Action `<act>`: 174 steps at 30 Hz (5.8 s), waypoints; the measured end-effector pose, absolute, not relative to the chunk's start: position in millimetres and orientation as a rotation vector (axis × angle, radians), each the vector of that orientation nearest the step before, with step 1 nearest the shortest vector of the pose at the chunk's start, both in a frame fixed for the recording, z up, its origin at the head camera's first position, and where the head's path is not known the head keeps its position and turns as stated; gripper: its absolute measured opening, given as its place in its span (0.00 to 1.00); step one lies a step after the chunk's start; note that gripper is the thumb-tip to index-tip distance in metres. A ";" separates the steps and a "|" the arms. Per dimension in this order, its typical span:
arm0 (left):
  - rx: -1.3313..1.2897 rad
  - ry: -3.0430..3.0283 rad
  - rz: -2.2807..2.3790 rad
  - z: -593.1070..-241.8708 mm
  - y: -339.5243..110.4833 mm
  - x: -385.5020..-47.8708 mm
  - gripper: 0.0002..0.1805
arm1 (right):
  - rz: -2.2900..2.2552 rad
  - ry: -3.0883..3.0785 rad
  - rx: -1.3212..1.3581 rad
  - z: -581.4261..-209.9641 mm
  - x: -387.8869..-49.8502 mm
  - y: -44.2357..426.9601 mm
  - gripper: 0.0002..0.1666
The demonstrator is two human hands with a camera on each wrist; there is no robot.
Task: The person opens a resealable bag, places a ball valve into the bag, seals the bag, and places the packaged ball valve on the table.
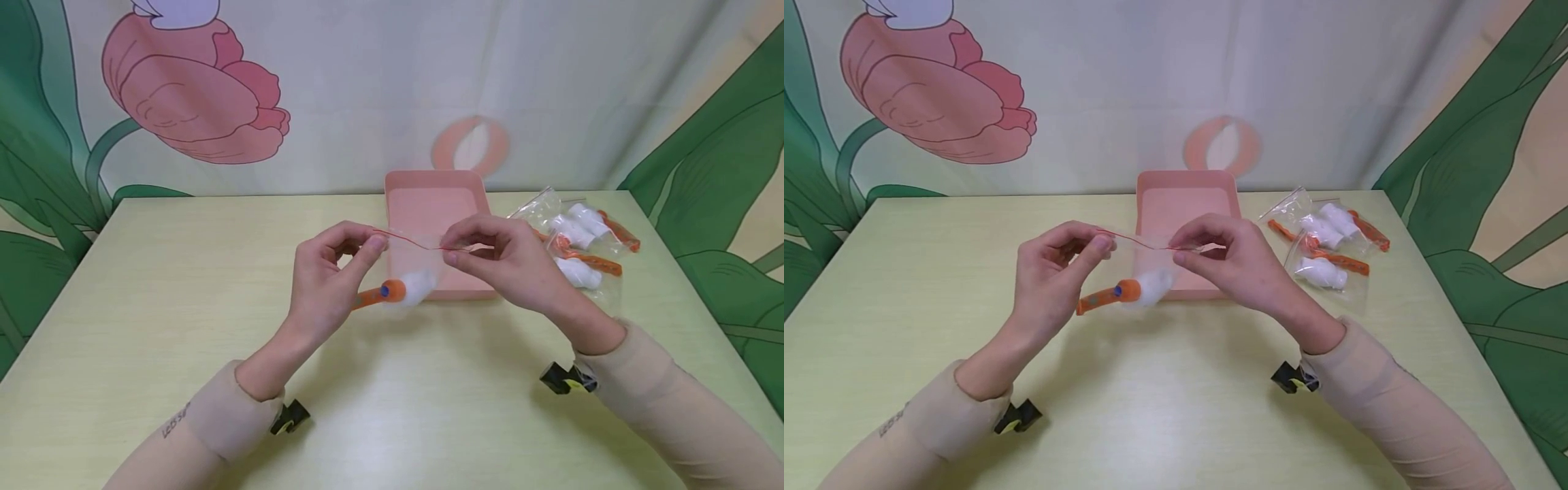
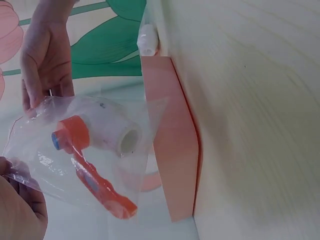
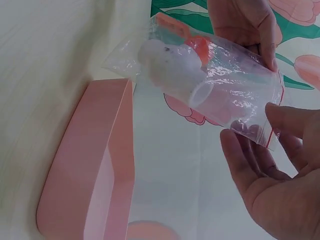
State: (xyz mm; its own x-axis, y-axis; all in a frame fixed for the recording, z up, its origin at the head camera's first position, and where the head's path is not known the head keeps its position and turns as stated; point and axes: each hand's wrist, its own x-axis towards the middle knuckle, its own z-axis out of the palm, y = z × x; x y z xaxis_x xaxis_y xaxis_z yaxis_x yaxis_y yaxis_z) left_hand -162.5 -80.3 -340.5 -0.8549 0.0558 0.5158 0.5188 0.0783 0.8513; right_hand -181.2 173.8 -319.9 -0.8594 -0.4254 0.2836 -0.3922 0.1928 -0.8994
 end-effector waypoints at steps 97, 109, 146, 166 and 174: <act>-0.638 -1.984 -2.122 -345.5 -71.6 -159.5 0.05 | -1.672 2.655 -1.134 -314.0 -173.1 167.5 0.08; -0.735 -2.083 -2.085 -345.6 -68.0 -161.6 0.05 | -1.640 2.635 -1.172 -312.9 -170.4 167.4 0.09; -0.803 -2.188 -1.898 -341.5 -64.1 -158.6 0.03 | -1.469 2.693 -1.283 -310.7 -169.3 159.5 0.07; -1.013 -2.256 -1.611 -334.7 -66.2 -159.6 0.03 | -1.335 2.760 -1.391 -309.9 -165.1 158.3 0.07; -1.052 -2.184 -1.424 -335.8 -63.2 -158.1 0.03 | -1.308 2.792 -1.417 -309.9 -167.0 158.4 0.07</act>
